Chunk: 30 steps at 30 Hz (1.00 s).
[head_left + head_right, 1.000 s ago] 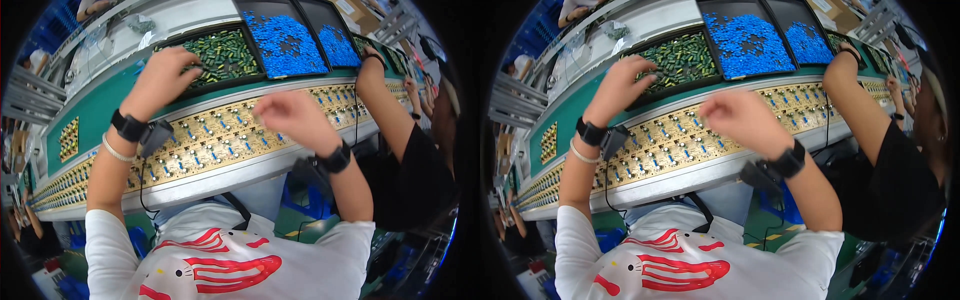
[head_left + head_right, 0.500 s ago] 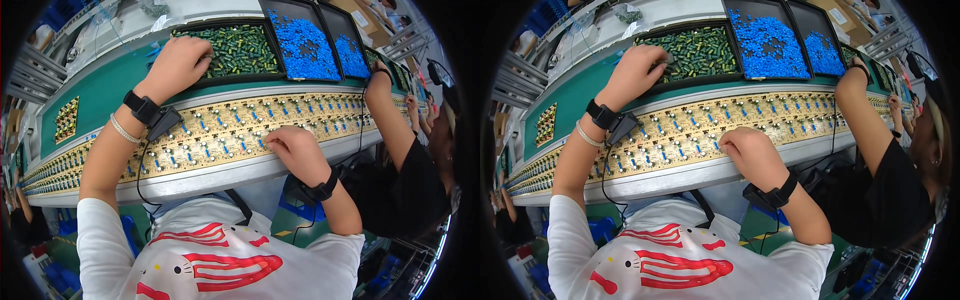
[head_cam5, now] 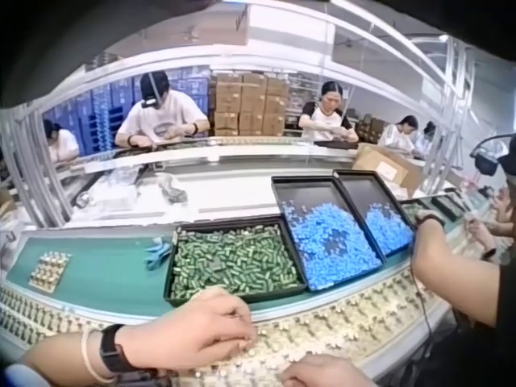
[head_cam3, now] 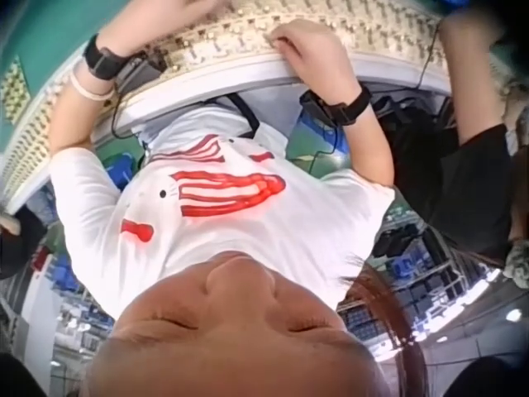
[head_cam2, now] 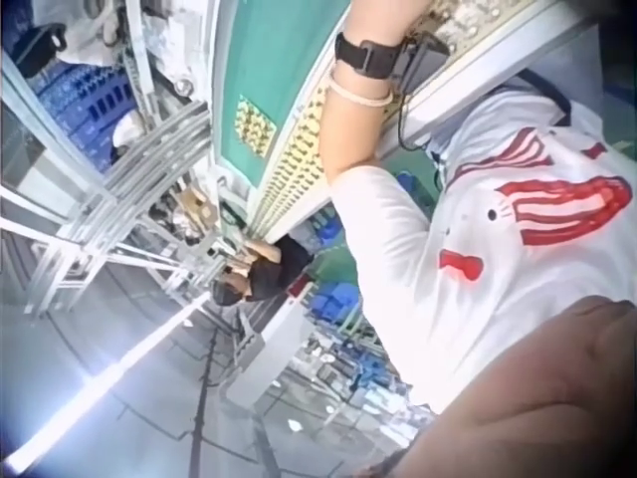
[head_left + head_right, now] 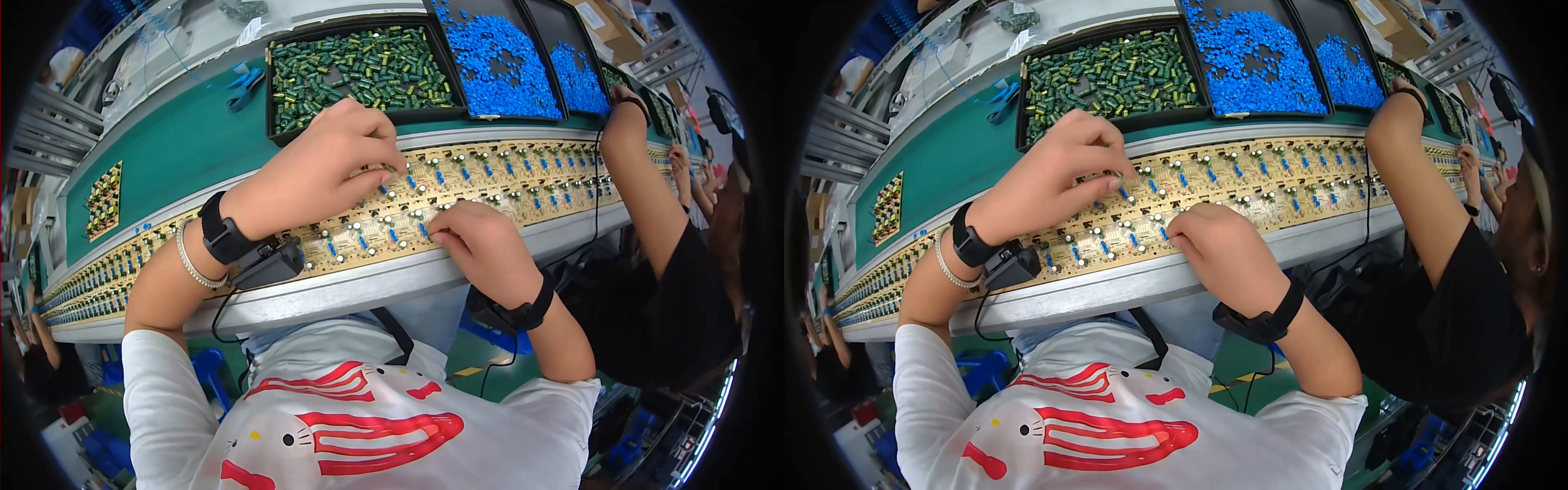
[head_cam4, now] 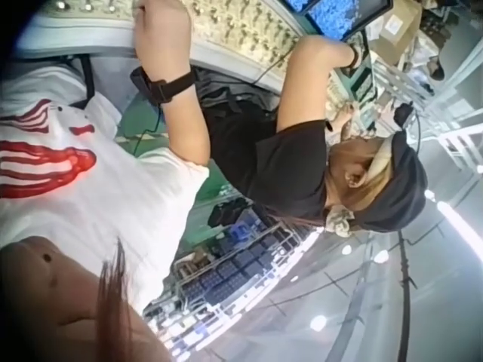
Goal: The person assembles circuit boards by hand, picking up green capacitors and blue components from trays and inserting them into designated slots. They handle the items one at a time, repeating the process along the length of the boards.
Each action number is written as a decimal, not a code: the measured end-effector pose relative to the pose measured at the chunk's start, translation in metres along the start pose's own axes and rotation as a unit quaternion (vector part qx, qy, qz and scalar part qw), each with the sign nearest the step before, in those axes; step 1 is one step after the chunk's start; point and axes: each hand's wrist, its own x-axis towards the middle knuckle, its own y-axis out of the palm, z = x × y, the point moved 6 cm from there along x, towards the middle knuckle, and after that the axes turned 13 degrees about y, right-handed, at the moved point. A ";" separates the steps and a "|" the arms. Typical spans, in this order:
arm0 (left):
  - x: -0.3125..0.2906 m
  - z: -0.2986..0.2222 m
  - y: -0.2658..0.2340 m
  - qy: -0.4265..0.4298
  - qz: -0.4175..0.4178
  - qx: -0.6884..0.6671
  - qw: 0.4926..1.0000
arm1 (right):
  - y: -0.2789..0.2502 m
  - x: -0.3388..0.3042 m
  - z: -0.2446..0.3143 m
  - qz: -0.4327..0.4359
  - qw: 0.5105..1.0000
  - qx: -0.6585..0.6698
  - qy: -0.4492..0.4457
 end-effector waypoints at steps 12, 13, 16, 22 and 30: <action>0.005 0.008 0.019 -0.075 0.064 -0.125 0.987 | 0.005 -0.001 0.001 0.038 0.996 -0.062 -0.058; 0.004 0.008 0.019 -0.076 0.054 -0.136 0.986 | 0.006 -0.001 0.002 0.037 0.994 -0.078 -0.069; 0.004 0.013 0.021 -0.122 0.068 -0.157 0.978 | 0.003 -0.001 0.009 0.043 0.984 -0.104 -0.137; 0.001 0.015 0.025 -0.140 0.070 -0.159 0.975 | 0.009 0.003 -0.004 0.045 0.997 -0.054 -0.034; 0.004 0.011 0.030 -0.136 0.083 -0.169 0.973 | 0.000 -0.003 0.016 0.045 0.992 -0.104 -0.059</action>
